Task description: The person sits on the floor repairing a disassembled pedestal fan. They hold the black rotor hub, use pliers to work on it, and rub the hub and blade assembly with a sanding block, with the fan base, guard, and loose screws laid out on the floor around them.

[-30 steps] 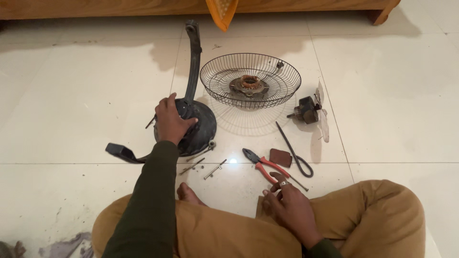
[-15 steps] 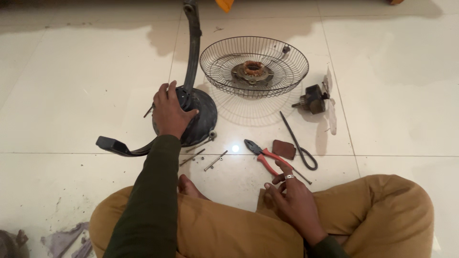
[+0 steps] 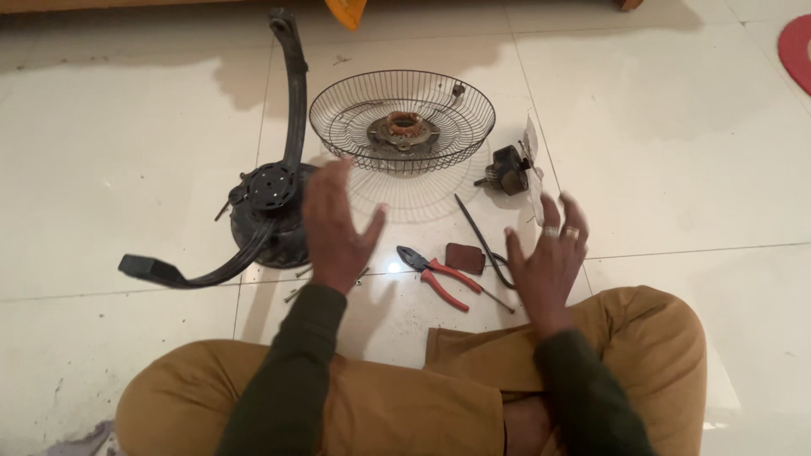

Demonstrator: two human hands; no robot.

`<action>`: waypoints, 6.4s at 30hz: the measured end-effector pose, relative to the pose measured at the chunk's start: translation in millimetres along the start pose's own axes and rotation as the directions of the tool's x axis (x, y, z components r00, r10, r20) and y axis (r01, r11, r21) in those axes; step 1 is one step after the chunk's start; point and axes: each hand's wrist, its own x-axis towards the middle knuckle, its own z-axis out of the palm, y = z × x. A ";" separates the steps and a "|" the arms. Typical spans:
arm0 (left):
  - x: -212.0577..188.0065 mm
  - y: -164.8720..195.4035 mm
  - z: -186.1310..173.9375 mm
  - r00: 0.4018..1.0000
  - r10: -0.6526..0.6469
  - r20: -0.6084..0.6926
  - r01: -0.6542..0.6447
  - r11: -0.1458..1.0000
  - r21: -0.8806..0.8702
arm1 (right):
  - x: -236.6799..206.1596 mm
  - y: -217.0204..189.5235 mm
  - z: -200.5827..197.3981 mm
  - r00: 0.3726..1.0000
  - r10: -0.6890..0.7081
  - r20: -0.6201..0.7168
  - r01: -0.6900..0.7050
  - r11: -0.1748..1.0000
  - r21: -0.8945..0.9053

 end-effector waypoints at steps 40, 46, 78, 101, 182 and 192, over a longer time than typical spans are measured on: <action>-75.8 87.2 112.6 0.456 -0.628 0.630 0.833 0.051 -0.552 | 11.4 6.2 -33.3 0.946 0.187 0.264 -0.321 0.644 0.694; -80.5 104.0 92.8 0.303 -0.334 0.892 0.926 -0.119 -0.359 | 17.2 -14.2 -40.0 0.948 -0.068 0.312 -0.224 0.555 0.801; -102.2 103.7 116.5 0.359 -0.102 0.928 0.200 -0.963 -0.183 | -42.4 10.3 -41.1 0.886 -0.207 0.415 -0.067 0.829 0.556; -116.0 131.9 81.0 0.346 -0.630 0.695 0.921 0.085 -0.381 | -49.1 35.6 -2.0 0.738 -0.042 0.674 -0.624 0.339 0.704; -56.3 70.4 84.6 0.809 -0.297 0.508 0.437 0.881 -0.181 | 47.5 119.7 50.7 0.524 0.610 0.594 -0.845 0.289 0.449; -71.4 50.5 96.4 0.724 -0.397 0.563 0.551 0.825 -0.126 | 40.2 91.4 52.4 0.442 0.217 0.870 -0.621 -0.626 0.472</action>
